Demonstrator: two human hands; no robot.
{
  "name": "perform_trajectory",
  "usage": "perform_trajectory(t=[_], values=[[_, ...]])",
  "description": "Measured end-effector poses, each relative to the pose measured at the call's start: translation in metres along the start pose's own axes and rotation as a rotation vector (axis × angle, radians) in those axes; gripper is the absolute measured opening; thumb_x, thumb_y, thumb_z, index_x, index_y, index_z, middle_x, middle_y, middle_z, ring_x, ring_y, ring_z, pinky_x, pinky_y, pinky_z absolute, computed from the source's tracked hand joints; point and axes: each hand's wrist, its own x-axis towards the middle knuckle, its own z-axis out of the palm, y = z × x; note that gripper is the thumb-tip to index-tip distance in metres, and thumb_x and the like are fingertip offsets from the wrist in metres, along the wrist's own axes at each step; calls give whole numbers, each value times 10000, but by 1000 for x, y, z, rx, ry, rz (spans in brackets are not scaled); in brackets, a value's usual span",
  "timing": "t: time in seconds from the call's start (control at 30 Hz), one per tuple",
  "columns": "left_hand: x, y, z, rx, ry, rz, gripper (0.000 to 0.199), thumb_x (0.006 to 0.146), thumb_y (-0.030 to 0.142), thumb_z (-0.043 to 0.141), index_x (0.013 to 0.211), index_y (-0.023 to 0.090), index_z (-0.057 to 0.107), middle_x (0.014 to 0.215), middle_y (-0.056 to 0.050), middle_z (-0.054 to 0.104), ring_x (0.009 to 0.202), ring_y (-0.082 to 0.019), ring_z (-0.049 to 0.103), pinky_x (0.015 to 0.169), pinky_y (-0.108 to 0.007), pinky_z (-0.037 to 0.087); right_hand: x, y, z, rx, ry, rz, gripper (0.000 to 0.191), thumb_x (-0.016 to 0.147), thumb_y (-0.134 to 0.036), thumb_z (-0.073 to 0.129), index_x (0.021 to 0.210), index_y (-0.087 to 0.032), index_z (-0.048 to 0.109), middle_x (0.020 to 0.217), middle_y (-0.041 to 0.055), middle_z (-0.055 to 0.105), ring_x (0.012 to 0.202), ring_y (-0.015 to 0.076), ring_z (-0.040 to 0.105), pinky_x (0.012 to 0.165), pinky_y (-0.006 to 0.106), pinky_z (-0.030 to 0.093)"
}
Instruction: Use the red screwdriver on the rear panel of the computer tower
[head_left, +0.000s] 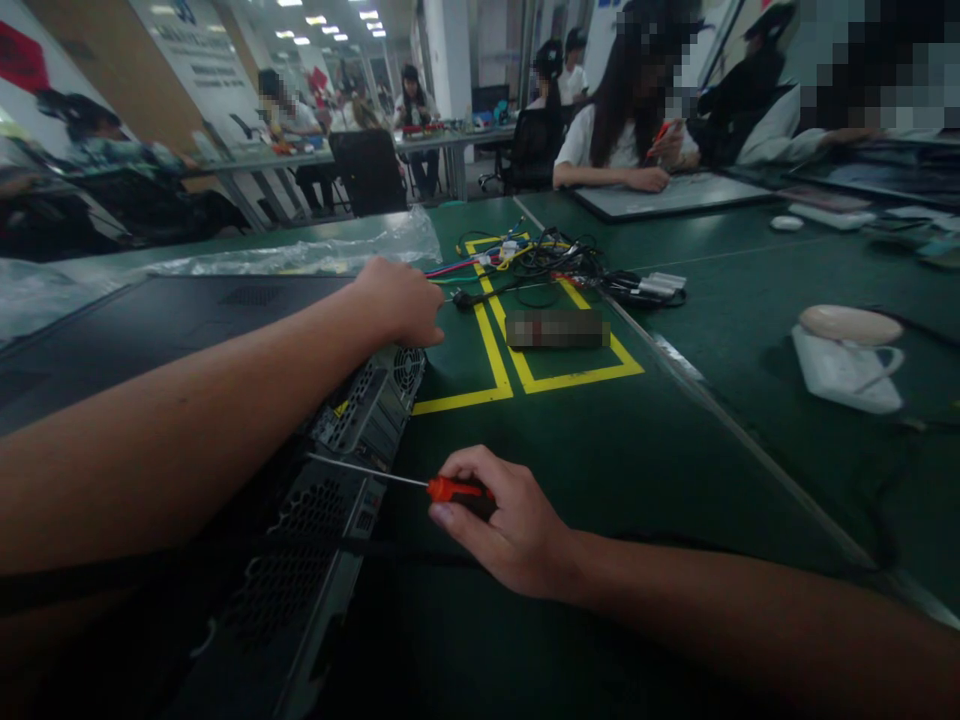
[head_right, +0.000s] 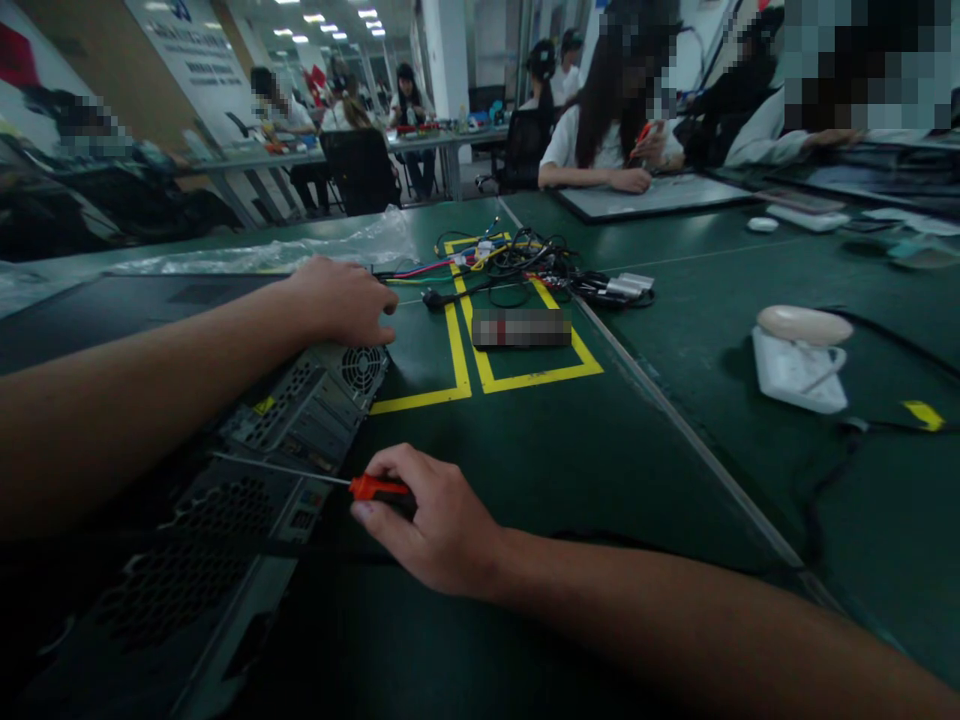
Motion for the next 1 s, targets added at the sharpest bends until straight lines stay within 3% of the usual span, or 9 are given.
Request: perform_trajectory(t=[0.2, 0.47, 0.67, 0.83, 1.0], values=[[0, 0, 1, -60, 5, -34, 594, 792, 573, 527, 1286, 287, 689, 1308, -118, 681, 1227, -355, 576, 999, -507, 437, 0, -2, -1, 17, -22, 3, 113, 945, -281, 621, 1006, -189, 602, 824, -7, 608, 683, 128, 555, 635, 254, 431], [-2, 0, -2, -5, 15, 10, 604, 810, 537, 481, 1276, 221, 699, 1281, -175, 688, 1192, -391, 598, 937, -537, 477, 1, -1, -2, 0, -33, -69, 185, 1008, -280, 512, 1011, -154, 649, 845, 31, 629, 731, 143, 573, 678, 277, 458], [0, 0, 0, 6, 2, -10, 574, 819, 564, 477, 1273, 287, 695, 1292, -117, 693, 1203, -346, 596, 951, -495, 482, -2, 1, 1, 21, -6, 19, 305, 873, -286, 691, 1123, -204, 538, 825, -11, 634, 658, 131, 556, 629, 267, 458], [0, 0, -1, -14, -13, -14, 592, 807, 577, 503, 1283, 279, 690, 1290, -126, 690, 1211, -356, 589, 973, -499, 466, -1, 1, 1, 32, -8, 15, 165, 883, -230, 669, 995, -209, 550, 808, -16, 623, 655, 126, 551, 645, 269, 460], [-1, 1, -1, -14, 2, -9, 588, 810, 560, 493, 1277, 266, 695, 1299, -141, 685, 1215, -365, 588, 972, -509, 461, 0, -1, 0, 17, 1, 11, 150, 887, -224, 671, 982, -203, 557, 788, -25, 598, 643, 120, 528, 654, 266, 452]])
